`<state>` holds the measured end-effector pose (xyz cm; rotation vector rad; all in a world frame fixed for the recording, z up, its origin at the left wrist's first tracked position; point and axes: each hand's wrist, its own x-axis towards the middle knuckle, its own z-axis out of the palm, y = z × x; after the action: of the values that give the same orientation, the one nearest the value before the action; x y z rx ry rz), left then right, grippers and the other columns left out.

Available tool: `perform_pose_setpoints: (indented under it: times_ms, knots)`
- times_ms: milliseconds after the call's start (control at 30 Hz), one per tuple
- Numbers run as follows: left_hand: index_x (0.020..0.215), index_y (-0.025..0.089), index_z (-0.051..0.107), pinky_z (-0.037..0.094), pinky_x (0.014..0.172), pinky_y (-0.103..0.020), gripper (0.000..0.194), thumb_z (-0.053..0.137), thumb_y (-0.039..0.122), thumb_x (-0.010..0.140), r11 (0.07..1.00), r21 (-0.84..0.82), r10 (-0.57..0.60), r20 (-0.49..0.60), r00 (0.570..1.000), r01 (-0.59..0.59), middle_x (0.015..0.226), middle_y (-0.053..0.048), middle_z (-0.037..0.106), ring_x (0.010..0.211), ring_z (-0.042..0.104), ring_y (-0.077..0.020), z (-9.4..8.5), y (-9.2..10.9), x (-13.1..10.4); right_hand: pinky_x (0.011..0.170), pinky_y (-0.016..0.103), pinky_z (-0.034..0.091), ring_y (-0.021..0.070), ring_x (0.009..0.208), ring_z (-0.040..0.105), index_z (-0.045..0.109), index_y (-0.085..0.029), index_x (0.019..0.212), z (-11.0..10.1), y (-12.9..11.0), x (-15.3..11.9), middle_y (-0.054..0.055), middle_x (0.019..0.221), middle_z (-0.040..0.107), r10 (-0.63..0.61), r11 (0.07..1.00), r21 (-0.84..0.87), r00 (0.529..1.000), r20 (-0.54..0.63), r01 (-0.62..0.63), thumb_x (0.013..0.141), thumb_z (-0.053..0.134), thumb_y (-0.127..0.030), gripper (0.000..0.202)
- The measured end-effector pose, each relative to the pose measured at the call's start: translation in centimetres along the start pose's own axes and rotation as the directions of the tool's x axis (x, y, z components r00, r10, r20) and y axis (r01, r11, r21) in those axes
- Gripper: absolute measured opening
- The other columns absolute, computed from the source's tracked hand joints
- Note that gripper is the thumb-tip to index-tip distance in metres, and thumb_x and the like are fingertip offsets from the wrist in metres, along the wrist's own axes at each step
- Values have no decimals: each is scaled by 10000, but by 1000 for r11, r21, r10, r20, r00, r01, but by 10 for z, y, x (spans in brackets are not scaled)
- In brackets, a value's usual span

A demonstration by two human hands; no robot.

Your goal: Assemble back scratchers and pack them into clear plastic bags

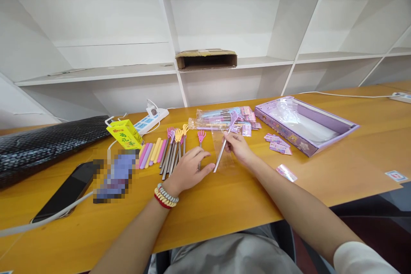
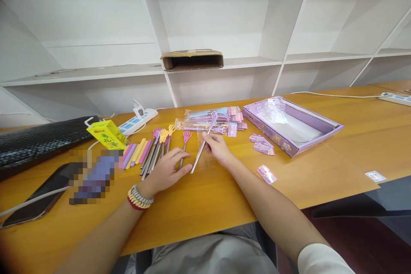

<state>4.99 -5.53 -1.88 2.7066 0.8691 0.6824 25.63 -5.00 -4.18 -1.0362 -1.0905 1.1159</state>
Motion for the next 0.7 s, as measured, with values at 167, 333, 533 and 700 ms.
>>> perform_pose_setpoints:
  times_ms: [167,333,533,700]
  knots:
    - [1202,210,534,367,990,-396,455,468,466,833,996,17,89,124,988,-92,1216,-102,531,1139,478,-235,3,3,-2,406,215,301,79,393,398,372,-190,506,-10,-6,5,-28,445,441,67,996,58,994,-83,-62,718,556,-578,479]
    - [1246,242,520,299,1048,-453,497,493,479,811,982,65,155,256,954,-177,1348,-92,450,1264,374,-268,11,2,-3,373,223,334,122,384,489,413,-204,642,-10,-7,4,-17,477,526,189,979,90,981,-47,-184,711,520,-636,450]
    - [1266,231,502,313,1049,-440,555,551,476,770,986,60,137,263,955,-158,1358,-96,445,1280,359,-268,12,-1,-4,340,221,234,93,308,291,463,-211,684,-13,-4,6,-72,369,337,116,975,-166,977,-179,-146,773,373,-673,479]
    - [1315,183,432,302,1056,-433,619,459,538,809,989,141,25,186,982,-51,1353,-123,445,1270,375,-262,14,-6,-4,515,237,340,135,553,502,518,-187,669,-18,-2,4,2,582,547,-77,627,-777,988,-135,-58,755,466,-614,439]
